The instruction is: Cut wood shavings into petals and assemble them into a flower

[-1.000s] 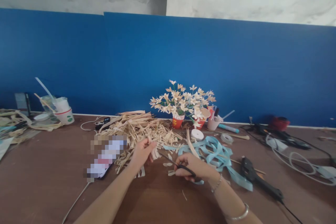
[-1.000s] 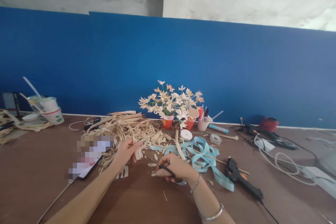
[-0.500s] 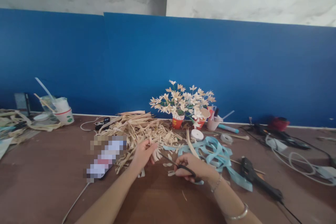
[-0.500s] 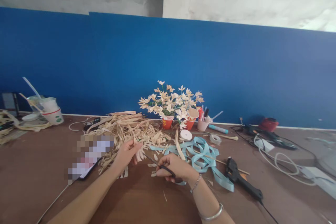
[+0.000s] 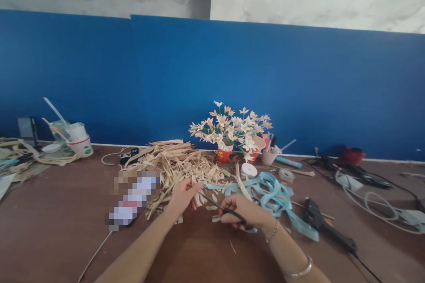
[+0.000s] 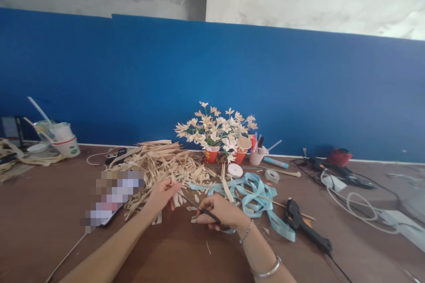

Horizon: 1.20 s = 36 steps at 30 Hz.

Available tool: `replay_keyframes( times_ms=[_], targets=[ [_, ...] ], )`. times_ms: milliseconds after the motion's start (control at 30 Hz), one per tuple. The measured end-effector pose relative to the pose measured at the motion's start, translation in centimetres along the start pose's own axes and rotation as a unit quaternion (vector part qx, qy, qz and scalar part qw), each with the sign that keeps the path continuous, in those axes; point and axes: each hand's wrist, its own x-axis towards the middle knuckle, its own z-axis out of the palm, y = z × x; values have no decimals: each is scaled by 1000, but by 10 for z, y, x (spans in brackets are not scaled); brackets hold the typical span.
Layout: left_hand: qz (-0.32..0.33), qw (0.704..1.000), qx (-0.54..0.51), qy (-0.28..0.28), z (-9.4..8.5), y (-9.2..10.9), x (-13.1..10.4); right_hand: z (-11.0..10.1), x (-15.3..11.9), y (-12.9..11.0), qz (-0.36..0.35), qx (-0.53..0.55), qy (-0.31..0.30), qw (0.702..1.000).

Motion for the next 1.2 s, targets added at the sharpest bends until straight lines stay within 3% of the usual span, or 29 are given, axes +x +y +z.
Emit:
replay_keyframes(
  times_ms=[267,433,533,900,1200],
  targets=[
    [-16,1000,-11,-14,0,-1,1,-1,-1,-1,-12,-2,-10,1000],
    [-59,996,-50,-38,-1,1,1,-3,-1,-3,10,-19,1,1000],
    [-77,994,-69,-20,-3,2,1,-5,-1,-1,23,-15,7,1000],
    [-14,987,-107,121,-4,2,5,-1,-4,-7,1,5,12,1000],
    [-23,983,-124,135,6,-1,0,20,13,2,-68,43,50,996]
  ],
)
